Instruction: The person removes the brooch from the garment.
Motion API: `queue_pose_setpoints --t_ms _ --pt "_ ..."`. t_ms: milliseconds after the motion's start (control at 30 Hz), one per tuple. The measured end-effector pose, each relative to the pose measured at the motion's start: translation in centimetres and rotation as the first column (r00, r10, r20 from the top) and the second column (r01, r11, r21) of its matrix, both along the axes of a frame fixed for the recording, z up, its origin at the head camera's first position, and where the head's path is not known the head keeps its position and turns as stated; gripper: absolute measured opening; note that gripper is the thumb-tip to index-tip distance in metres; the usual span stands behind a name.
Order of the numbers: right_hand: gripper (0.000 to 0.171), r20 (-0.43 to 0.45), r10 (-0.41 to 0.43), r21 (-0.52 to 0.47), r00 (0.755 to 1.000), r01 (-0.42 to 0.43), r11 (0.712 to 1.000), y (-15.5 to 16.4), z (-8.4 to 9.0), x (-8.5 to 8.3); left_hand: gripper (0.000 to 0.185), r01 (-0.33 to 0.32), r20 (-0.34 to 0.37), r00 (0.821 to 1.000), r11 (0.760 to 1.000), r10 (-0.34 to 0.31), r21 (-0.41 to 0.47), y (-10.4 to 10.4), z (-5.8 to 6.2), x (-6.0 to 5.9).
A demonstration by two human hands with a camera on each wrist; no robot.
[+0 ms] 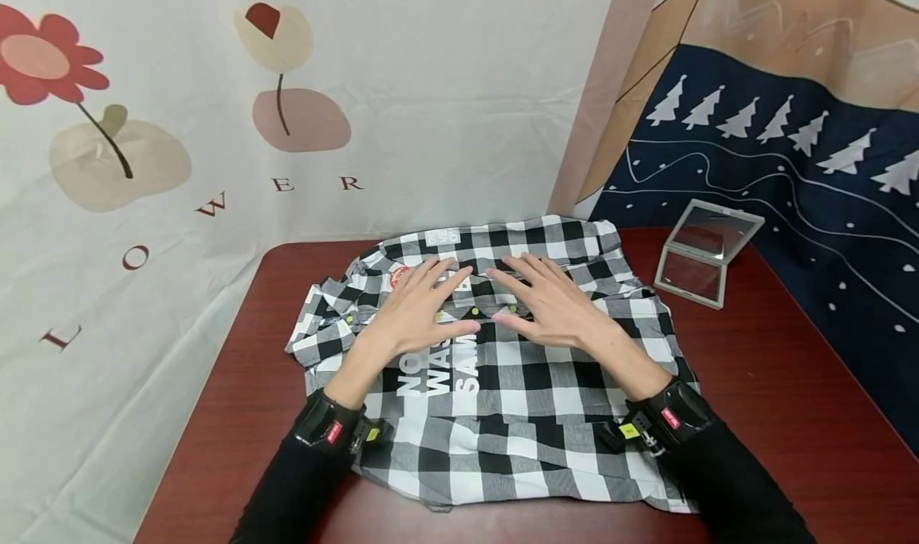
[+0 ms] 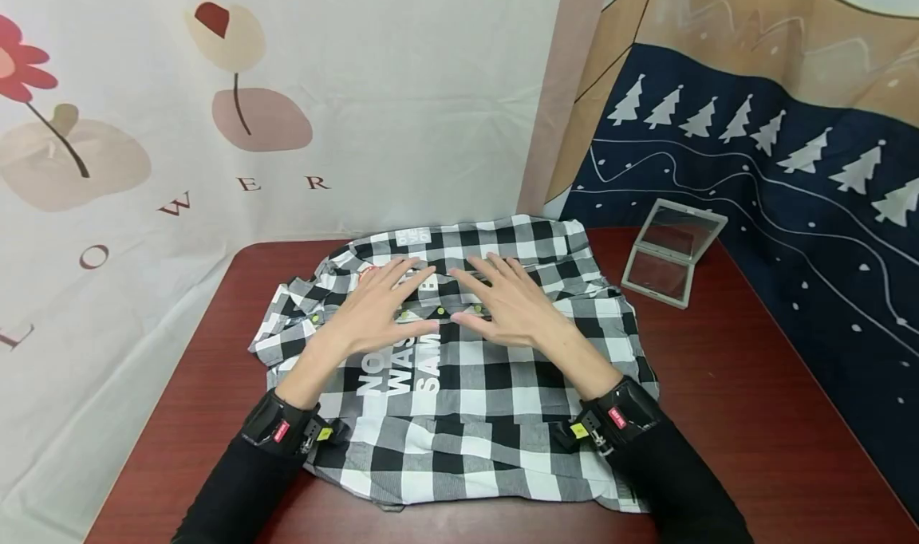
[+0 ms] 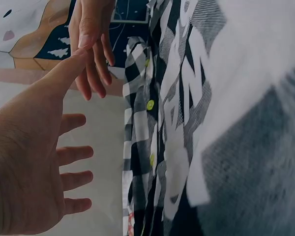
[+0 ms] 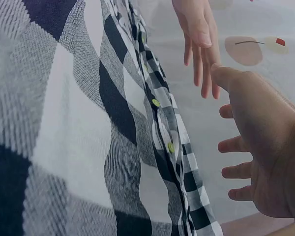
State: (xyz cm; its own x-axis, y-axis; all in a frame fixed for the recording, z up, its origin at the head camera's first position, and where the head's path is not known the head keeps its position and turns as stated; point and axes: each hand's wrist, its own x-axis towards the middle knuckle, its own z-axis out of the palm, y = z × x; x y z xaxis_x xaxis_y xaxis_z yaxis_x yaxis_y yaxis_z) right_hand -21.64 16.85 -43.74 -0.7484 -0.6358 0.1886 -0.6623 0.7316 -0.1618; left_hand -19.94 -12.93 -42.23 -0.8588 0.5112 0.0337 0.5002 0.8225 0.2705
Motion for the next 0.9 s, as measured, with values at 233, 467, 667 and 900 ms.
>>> queue_pose_setpoints --t_ms 233,467,667,900 --pt "0.078 0.015 0.025 0.022 1.0 -0.025 0.999 -1.3 0.2 -0.2 0.099 -0.032 0.036 0.999 0.999 0.03 0.043 -1.5 0.8 0.3" --pt "0.079 0.04 0.037 0.026 0.999 -0.038 0.999 -2.7 0.5 -0.5 0.098 -0.06 0.016 0.998 0.997 0.059 0.057 -3.1 1.2 0.3" --pt "0.078 0.013 0.07 0.017 0.997 -0.07 0.997 -4.2 0.3 -1.0 0.097 -0.082 -0.02 0.996 0.995 0.084 0.06 -4.8 0.8 0.1" --pt "0.077 -0.02 0.102 0.005 0.995 -0.102 0.995 -5.7 0.1 -2.0 0.098 -0.101 -0.015 0.995 0.991 0.103 0.093 -6.5 0.8 -0.4"
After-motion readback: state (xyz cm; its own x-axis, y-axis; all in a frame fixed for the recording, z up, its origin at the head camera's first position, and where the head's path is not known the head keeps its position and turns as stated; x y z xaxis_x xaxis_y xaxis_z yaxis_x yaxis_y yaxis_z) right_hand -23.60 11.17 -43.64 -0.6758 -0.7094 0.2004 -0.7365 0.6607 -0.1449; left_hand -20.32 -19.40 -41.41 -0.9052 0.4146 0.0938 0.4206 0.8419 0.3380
